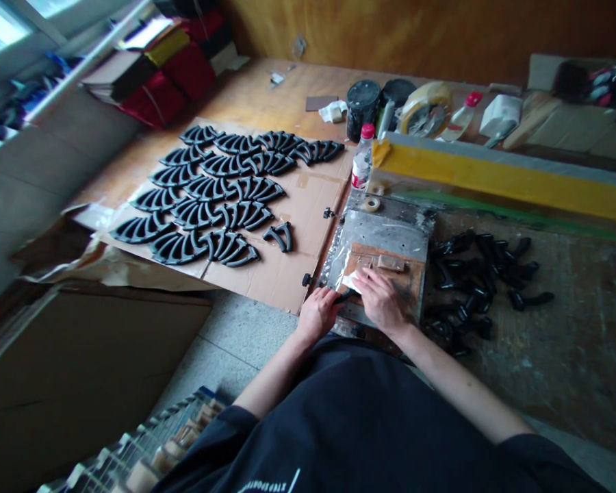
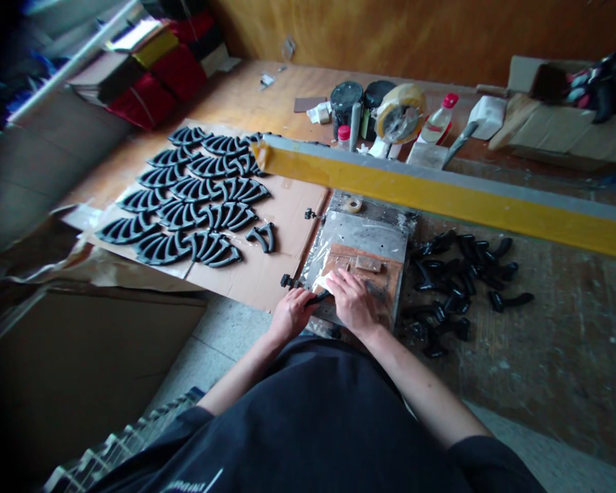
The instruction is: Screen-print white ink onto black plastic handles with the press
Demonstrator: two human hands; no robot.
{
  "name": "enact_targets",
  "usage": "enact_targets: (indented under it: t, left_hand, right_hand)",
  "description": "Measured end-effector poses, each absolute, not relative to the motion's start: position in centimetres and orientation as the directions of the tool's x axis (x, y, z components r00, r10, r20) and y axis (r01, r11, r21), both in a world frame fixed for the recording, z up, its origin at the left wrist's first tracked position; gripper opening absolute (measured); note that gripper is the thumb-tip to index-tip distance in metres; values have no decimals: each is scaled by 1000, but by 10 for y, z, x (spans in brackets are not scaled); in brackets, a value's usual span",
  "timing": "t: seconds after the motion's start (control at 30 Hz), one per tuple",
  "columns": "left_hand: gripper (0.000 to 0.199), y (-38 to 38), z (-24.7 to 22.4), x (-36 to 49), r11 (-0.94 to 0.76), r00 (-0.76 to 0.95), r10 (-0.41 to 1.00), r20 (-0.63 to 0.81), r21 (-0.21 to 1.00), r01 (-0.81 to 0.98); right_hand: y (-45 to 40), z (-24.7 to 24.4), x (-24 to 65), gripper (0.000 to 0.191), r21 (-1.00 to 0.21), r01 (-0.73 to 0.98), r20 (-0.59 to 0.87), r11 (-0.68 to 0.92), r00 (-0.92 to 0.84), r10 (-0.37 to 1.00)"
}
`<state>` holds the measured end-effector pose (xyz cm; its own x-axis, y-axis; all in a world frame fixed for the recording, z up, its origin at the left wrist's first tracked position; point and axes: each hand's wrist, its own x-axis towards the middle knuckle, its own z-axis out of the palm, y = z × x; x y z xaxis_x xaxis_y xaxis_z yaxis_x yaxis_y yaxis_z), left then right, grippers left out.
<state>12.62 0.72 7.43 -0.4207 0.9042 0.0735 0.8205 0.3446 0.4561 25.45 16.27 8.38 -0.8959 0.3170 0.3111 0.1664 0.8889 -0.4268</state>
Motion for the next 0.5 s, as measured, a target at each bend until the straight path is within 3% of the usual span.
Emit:
enact_targets:
  t: [0.2, 0.5]
  left_hand:
    - [8, 9, 75, 126, 333, -398, 916, 61, 441, 834]
    - [7, 10, 77, 129, 367, -421, 906, 41, 418, 831]
  right_hand:
    - [155, 69, 261, 45, -523, 105, 155, 846, -964, 216]
    - [163, 67, 259, 46, -545, 106, 112, 832, -974, 198]
